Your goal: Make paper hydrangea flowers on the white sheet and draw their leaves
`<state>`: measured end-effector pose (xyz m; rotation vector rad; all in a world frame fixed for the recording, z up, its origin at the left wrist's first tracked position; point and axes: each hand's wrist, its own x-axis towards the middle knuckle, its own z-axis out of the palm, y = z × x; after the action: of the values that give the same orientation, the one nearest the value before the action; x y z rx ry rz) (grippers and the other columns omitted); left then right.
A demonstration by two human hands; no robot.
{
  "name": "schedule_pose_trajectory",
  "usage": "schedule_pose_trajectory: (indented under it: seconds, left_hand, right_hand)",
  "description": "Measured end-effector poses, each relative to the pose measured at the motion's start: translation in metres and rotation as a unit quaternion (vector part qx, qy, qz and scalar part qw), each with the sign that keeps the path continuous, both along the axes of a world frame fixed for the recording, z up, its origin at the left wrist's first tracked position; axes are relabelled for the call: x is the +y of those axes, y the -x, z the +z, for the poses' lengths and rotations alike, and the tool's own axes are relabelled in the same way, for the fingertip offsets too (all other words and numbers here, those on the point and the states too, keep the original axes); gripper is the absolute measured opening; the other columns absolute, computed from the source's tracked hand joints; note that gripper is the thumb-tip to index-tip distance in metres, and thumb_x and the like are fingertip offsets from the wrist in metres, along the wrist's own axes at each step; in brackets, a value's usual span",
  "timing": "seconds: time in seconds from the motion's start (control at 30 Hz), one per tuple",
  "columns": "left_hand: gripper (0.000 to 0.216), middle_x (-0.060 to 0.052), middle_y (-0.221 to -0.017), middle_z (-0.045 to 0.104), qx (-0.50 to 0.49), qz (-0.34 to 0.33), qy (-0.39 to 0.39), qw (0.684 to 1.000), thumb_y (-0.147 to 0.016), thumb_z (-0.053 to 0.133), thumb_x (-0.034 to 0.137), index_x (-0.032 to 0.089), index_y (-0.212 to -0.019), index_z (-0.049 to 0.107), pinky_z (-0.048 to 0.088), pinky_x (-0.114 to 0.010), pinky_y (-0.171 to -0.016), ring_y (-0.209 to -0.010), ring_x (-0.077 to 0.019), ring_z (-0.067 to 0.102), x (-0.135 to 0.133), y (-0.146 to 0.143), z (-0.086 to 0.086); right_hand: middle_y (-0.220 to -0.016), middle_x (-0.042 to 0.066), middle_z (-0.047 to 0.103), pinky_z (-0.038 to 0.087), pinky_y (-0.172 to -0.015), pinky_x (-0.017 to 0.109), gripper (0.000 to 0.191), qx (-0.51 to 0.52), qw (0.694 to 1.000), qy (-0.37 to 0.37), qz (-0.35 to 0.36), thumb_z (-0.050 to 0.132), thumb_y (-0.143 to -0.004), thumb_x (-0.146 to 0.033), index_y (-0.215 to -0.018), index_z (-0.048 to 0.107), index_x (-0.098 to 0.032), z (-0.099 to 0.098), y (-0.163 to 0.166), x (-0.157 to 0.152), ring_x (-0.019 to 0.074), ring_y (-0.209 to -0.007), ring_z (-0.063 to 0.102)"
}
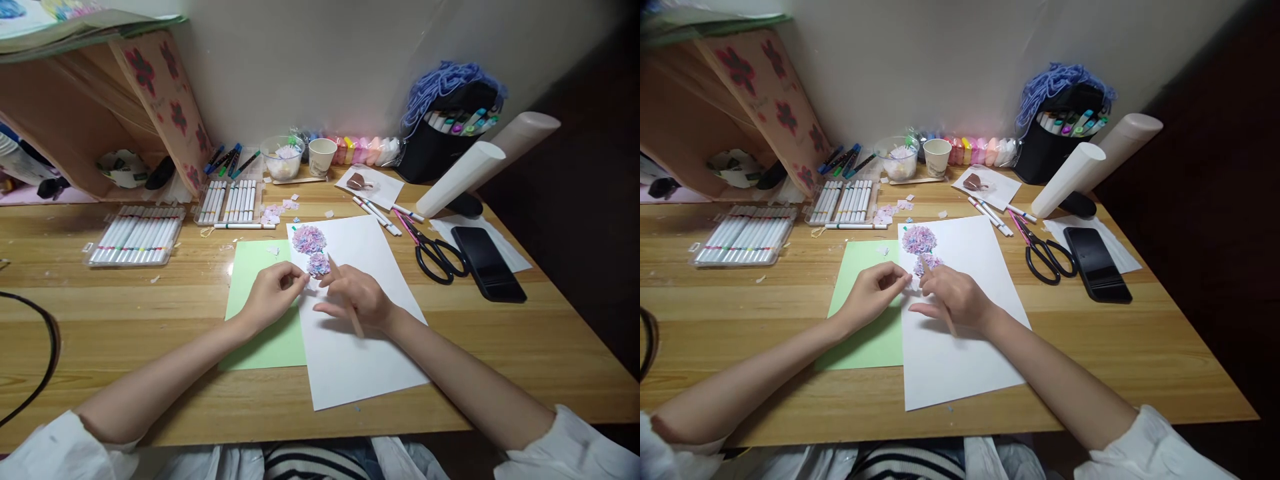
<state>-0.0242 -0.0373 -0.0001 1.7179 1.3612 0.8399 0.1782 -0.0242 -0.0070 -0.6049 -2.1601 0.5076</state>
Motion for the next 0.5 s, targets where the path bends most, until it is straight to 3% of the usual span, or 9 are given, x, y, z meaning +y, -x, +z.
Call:
schedule_pose_trajectory:
  seconds: [0.13,0.23,0.4,0.5]
  left_hand:
    - [0.018,0.001,-0.069,0.060,0.081,-0.016,-0.096,0.992,-0.088,0.054,0.029,0.018,-0.077,0.062,0.036,-0.024,-0.057,-0.060,-0.0104,0.048,0.0039,0.0019,-0.0032]
    - [0.016,0.000,-0.073,0.061,0.105,-0.022,-0.133,0.985,-0.089,0.053,0.028,0.018,-0.079,0.060,0.037,-0.024,-0.058,-0.062,-0.0109,0.050,0.0047,0.0007,-0.0057]
    - [0.017,0.000,-0.074,0.061,0.128,-0.003,-0.149,0.980,-0.090,0.052,0.029,0.018,-0.079,0.059,0.037,-0.024,-0.058,-0.063,-0.0115,0.051,0.0057,-0.0019,-0.0075]
    - [0.016,0.000,-0.074,0.061,0.133,0.006,-0.148,0.980,-0.090,0.052,0.029,0.019,-0.079,0.059,0.038,-0.024,-0.058,-0.062,-0.0115,0.051,0.0065,-0.0028,-0.0075]
  right_hand:
    - [-0.072,0.003,0.060,0.048,-0.060,0.032,0.036,0.071,0.981,0.173,-0.044,0.034,-0.095,-0.047,-0.094,0.060,-0.023,-0.0013,-0.0004,-0.0022,0.0167,-0.062,0.055]
    - [-0.074,0.003,0.061,0.045,-0.057,0.030,0.037,0.110,0.956,0.267,-0.052,0.032,-0.096,-0.045,-0.093,0.061,-0.022,-0.0025,0.0009,-0.0031,0.0149,-0.059,0.053]
    - [-0.066,0.002,0.061,0.044,-0.058,0.030,0.040,0.113,0.964,0.225,-0.087,0.038,-0.095,-0.045,-0.071,0.061,-0.022,-0.0031,0.0022,-0.0030,0.0155,-0.059,0.057]
    - [-0.064,0.001,0.063,0.044,-0.059,0.030,0.037,0.080,0.971,0.192,-0.118,0.042,-0.094,-0.042,-0.068,0.061,-0.023,-0.0022,0.0024,-0.0025,0.0159,-0.059,0.058]
